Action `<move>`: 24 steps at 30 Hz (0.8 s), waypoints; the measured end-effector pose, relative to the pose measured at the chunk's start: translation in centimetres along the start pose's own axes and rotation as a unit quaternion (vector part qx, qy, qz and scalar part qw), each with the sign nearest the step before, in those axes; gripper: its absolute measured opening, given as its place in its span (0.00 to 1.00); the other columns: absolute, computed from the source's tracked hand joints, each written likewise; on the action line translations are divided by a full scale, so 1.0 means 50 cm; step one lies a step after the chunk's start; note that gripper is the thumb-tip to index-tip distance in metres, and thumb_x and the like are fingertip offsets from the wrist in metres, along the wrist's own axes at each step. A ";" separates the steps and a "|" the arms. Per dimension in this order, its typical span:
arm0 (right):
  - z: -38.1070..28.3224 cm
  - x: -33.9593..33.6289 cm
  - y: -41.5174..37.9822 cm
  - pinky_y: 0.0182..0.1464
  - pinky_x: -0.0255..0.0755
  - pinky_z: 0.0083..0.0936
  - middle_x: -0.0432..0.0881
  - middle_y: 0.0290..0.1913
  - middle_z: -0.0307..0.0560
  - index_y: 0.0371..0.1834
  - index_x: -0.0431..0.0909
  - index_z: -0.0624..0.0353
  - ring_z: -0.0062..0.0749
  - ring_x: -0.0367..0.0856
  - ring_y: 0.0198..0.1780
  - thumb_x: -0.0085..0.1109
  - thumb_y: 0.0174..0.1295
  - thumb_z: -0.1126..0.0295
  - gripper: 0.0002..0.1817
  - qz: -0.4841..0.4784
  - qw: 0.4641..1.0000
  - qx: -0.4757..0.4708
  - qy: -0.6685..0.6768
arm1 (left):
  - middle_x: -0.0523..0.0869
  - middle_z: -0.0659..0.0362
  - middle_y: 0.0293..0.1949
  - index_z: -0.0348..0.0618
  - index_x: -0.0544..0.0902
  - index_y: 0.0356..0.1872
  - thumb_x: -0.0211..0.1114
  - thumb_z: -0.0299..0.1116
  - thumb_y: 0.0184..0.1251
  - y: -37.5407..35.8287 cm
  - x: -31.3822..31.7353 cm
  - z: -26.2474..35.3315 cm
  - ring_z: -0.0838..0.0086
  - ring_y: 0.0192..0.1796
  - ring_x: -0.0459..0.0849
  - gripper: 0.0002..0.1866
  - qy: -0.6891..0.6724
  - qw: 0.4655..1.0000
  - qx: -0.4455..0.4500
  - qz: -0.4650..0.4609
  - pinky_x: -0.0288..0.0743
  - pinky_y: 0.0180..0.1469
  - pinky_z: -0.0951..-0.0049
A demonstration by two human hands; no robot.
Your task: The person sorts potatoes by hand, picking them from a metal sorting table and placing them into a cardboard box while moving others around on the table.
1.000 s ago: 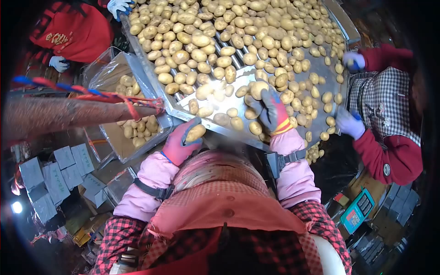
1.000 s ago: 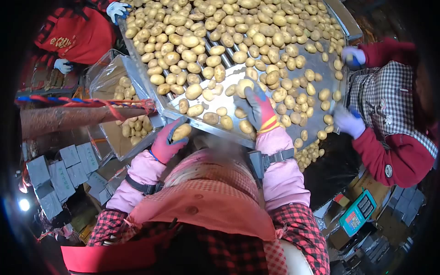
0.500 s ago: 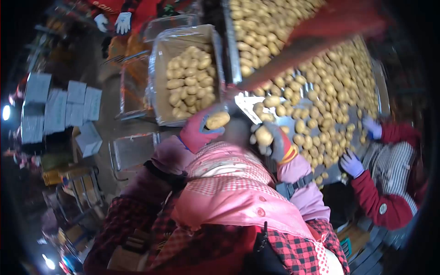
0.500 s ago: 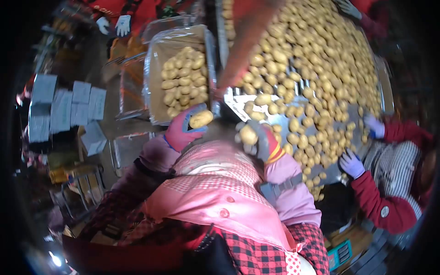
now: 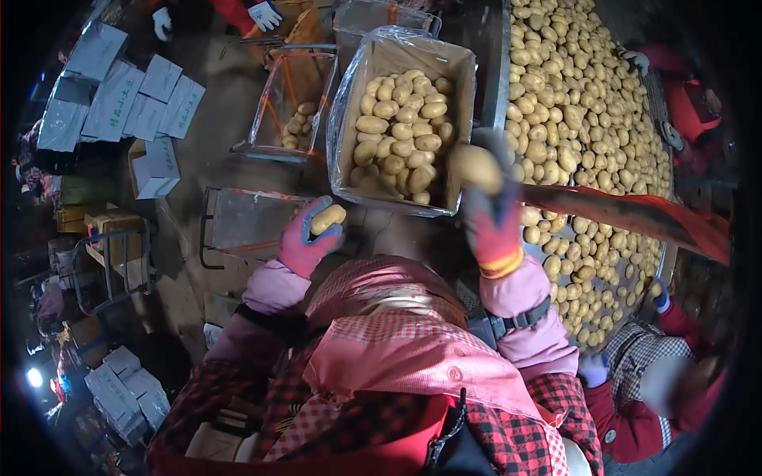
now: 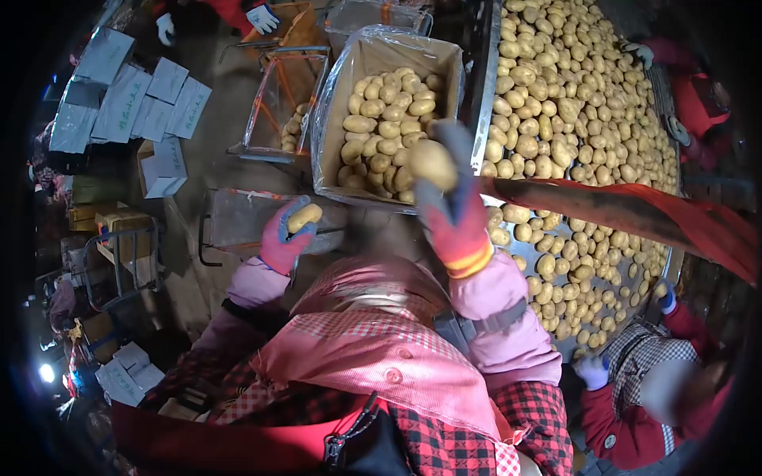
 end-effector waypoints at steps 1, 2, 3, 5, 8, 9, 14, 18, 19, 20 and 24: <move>0.048 0.015 -0.014 0.66 0.68 0.37 0.71 0.67 0.59 0.72 0.61 0.63 0.48 0.75 0.64 0.62 0.64 0.55 0.38 -0.073 0.989 0.057 -0.114 | 0.79 0.54 0.61 0.35 0.70 0.67 0.70 0.21 0.61 0.002 0.000 0.018 0.72 0.58 0.80 0.32 -0.013 1.000 -0.014 0.000 0.77 0.60 0.70; 0.096 0.030 -0.033 0.67 0.67 0.37 0.71 0.67 0.61 0.72 0.62 0.62 0.51 0.75 0.64 0.62 0.64 0.53 0.38 -0.158 0.955 0.095 -0.231 | 0.79 0.54 0.60 0.35 0.70 0.67 0.70 0.21 0.61 0.010 0.000 0.031 0.72 0.58 0.80 0.32 -0.025 0.999 -0.026 -0.002 0.77 0.60 0.70; 0.143 0.032 -0.073 0.68 0.66 0.38 0.72 0.66 0.62 0.72 0.63 0.61 0.53 0.74 0.65 0.61 0.64 0.51 0.38 -0.236 0.907 0.120 -0.328 | 0.79 0.53 0.61 0.34 0.71 0.67 0.69 0.21 0.61 0.017 -0.002 0.037 0.71 0.59 0.80 0.31 -0.027 0.999 -0.030 0.001 0.76 0.61 0.70; 0.278 0.004 -0.185 0.64 0.69 0.40 0.76 0.61 0.63 0.70 0.67 0.59 0.55 0.75 0.63 0.60 0.62 0.47 0.37 -0.279 0.887 0.272 -0.246 | 0.79 0.52 0.61 0.32 0.72 0.65 0.68 0.21 0.61 0.019 -0.009 0.036 0.69 0.60 0.80 0.30 -0.031 0.998 -0.046 0.014 0.73 0.64 0.69; 0.336 -0.018 -0.223 0.61 0.71 0.41 0.80 0.57 0.62 0.68 0.70 0.57 0.55 0.78 0.58 0.60 0.62 0.47 0.35 -0.332 0.843 0.307 -0.291 | 0.80 0.53 0.59 0.33 0.72 0.65 0.69 0.22 0.60 0.048 -0.016 0.011 0.70 0.59 0.80 0.30 0.088 0.996 0.028 -0.008 0.73 0.63 0.69; 0.305 -0.017 -0.187 0.57 0.73 0.42 0.82 0.52 0.61 0.65 0.72 0.55 0.55 0.80 0.54 0.60 0.62 0.47 0.33 -0.306 0.853 0.299 -0.301 | 0.81 0.52 0.59 0.34 0.71 0.66 0.71 0.22 0.59 0.054 -0.006 0.011 0.70 0.59 0.81 0.32 0.074 0.997 0.026 -0.012 0.74 0.62 0.69; 0.233 0.057 0.032 0.53 0.74 0.44 0.79 0.55 0.53 0.61 0.73 0.47 0.52 0.80 0.54 0.67 0.55 0.56 0.30 -0.157 0.887 0.102 -0.423 | 0.81 0.50 0.59 0.35 0.71 0.66 0.74 0.21 0.56 0.034 0.021 -0.028 0.69 0.59 0.81 0.35 -0.018 0.998 -0.057 -0.009 0.76 0.61 0.68; 0.335 0.133 0.232 0.65 0.65 0.48 0.78 0.60 0.44 0.60 0.74 0.43 0.49 0.66 0.69 0.66 0.55 0.60 0.26 -0.193 0.702 0.069 -0.682 | 0.80 0.48 0.60 0.33 0.73 0.63 0.75 0.21 0.53 0.008 -0.005 -0.021 0.66 0.61 0.80 0.34 -0.008 0.999 -0.042 0.000 0.74 0.63 0.67; 0.439 0.121 0.262 0.68 0.60 0.50 0.80 0.58 0.44 0.57 0.77 0.42 0.49 0.66 0.70 0.62 0.57 0.56 0.22 -0.181 0.676 0.043 -0.713 | 0.80 0.50 0.59 0.34 0.72 0.63 0.75 0.21 0.53 -0.001 -0.014 -0.024 0.67 0.60 0.80 0.34 0.002 0.999 -0.037 0.008 0.74 0.63 0.67; 0.496 0.121 0.281 0.70 0.55 0.55 0.82 0.57 0.43 0.54 0.79 0.43 0.47 0.63 0.72 0.57 0.59 0.56 0.19 -0.219 0.624 0.071 -0.747 | 0.80 0.51 0.59 0.34 0.72 0.63 0.74 0.21 0.53 -0.008 -0.021 -0.025 0.68 0.60 0.80 0.34 0.014 0.999 -0.034 0.017 0.74 0.62 0.68; 0.652 0.085 0.282 0.72 0.49 0.55 0.83 0.59 0.38 0.52 0.84 0.43 0.42 0.65 0.71 0.47 0.67 0.57 0.18 -0.299 0.500 0.025 -0.812 | 0.80 0.52 0.58 0.34 0.73 0.62 0.73 0.25 0.55 -0.037 -0.032 -0.022 0.68 0.60 0.79 0.32 0.018 0.999 -0.037 0.006 0.72 0.64 0.66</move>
Point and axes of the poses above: each hand's wrist, its own y-axis towards the middle knuckle, its own x-axis out of the palm, z = x × y, the point moved 8 cm from there along y, towards the middle knuckle
